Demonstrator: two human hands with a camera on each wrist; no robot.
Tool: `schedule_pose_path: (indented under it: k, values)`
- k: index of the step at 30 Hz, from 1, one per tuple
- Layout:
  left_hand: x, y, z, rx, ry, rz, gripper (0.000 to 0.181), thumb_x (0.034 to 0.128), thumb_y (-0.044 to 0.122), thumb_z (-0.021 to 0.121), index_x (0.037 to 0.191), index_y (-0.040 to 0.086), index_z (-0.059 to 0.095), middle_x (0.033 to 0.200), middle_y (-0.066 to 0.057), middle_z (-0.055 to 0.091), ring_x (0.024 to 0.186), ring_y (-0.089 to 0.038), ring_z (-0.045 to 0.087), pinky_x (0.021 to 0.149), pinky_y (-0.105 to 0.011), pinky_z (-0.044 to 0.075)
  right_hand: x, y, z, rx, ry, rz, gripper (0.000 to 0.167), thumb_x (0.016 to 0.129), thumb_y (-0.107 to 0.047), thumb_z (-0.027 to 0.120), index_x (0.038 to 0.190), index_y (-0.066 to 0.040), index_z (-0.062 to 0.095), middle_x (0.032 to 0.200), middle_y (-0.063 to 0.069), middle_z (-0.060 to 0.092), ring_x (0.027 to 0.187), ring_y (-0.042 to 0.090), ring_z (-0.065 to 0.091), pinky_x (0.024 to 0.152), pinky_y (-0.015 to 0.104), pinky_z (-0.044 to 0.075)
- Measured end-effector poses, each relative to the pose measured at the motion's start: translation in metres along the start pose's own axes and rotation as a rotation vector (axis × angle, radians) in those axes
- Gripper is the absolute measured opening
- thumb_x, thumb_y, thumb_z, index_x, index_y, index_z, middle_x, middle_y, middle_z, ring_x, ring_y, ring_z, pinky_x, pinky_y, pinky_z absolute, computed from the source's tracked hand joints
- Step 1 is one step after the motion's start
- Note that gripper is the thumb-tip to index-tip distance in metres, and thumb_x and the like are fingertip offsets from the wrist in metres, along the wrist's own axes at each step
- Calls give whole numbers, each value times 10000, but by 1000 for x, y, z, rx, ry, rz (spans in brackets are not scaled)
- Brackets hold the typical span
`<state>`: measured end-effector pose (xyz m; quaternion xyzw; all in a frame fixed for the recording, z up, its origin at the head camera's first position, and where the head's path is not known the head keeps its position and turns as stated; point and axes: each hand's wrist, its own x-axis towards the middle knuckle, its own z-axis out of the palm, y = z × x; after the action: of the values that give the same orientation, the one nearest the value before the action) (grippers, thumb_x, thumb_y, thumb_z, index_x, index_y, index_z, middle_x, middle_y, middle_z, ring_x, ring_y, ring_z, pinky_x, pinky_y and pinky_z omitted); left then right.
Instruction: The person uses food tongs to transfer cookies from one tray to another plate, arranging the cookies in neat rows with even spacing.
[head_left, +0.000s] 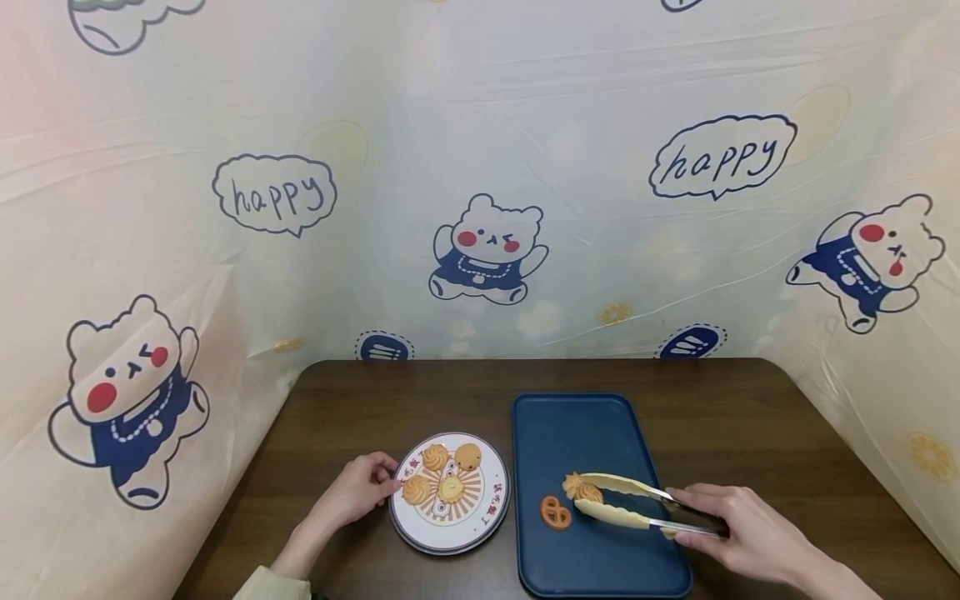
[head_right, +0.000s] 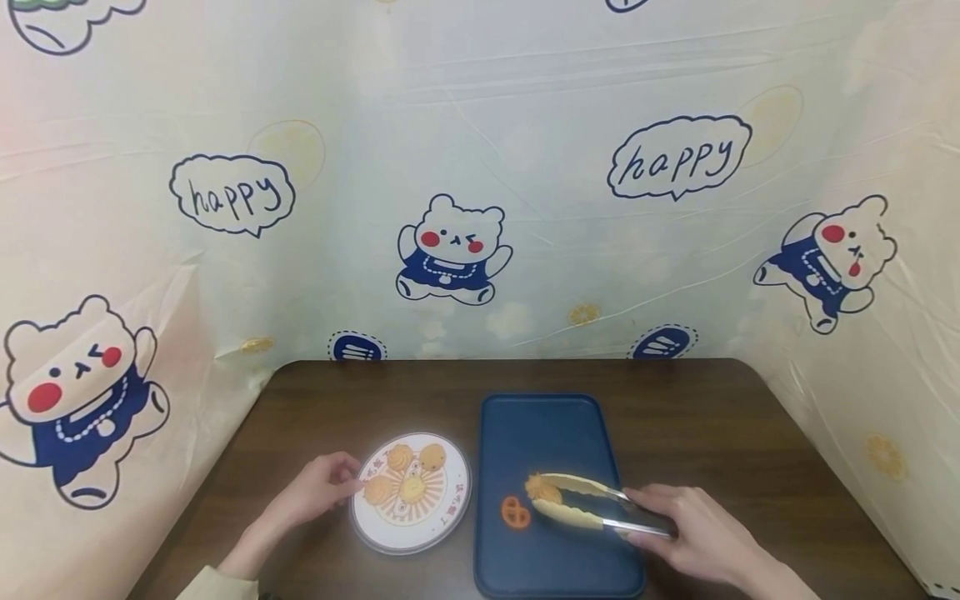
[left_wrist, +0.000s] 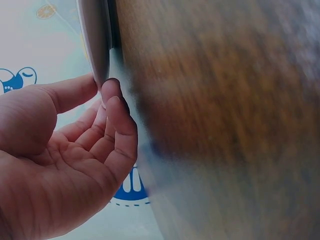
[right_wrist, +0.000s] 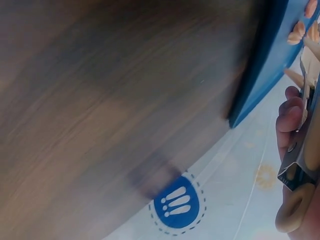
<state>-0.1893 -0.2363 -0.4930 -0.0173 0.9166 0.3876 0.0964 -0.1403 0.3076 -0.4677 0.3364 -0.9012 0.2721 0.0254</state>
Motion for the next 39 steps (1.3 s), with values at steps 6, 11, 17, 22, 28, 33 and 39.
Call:
schedule_pose_path:
  k: [6,11,17,22,28,33,39]
  values:
    - [-1,-1,0,6,7,17,216,895,80,741,1077,5,652,764,-42,562,622,-174,552,535,-310,454,16,-6,8,-17,26,21,472,912,-388,725,1241,-52,688,1079,11,706,742,-35,550,583,211,477]
    - [-1,-2,1,-4,13,38,191,895,59,734,1063,8,660,744,-37,555,606,-172,552,515,-302,440,30,-11,13,-25,31,26,483,910,-405,724,1237,-52,692,1054,2,696,681,-43,525,538,189,444]
    - [-1,-2,1,-1,6,34,197,895,66,736,1067,10,660,748,-38,555,611,-172,552,523,-304,440,50,-15,17,-29,46,-6,487,912,-406,723,1249,-56,685,1088,21,698,661,-47,514,528,186,429]
    - [0,-1,0,0,2,28,201,895,66,736,1070,9,656,758,-41,558,620,-177,557,528,-307,448,66,-18,22,-4,16,-12,500,930,-416,697,1288,-70,662,1111,20,695,594,-43,502,522,193,428]
    - [0,-2,0,-5,10,31,188,899,60,732,1064,10,657,761,-40,554,622,-177,555,528,-307,444,83,-21,30,-1,-16,-22,486,924,-373,719,1299,-72,656,1133,34,694,581,-43,502,537,200,438]
    - [0,-3,0,-9,13,30,185,897,55,732,1060,11,656,761,-39,556,622,-175,554,528,-310,448,96,-25,37,-34,-35,-43,488,901,-371,745,1288,-84,669,1123,30,698,613,-37,505,564,205,439]
    - [0,-3,0,-8,9,28,193,897,64,733,1067,12,657,764,-41,557,621,-175,553,528,-312,448,107,-28,45,-45,-58,-67,518,895,-412,741,1298,-95,666,1127,21,698,598,-43,497,552,198,433]
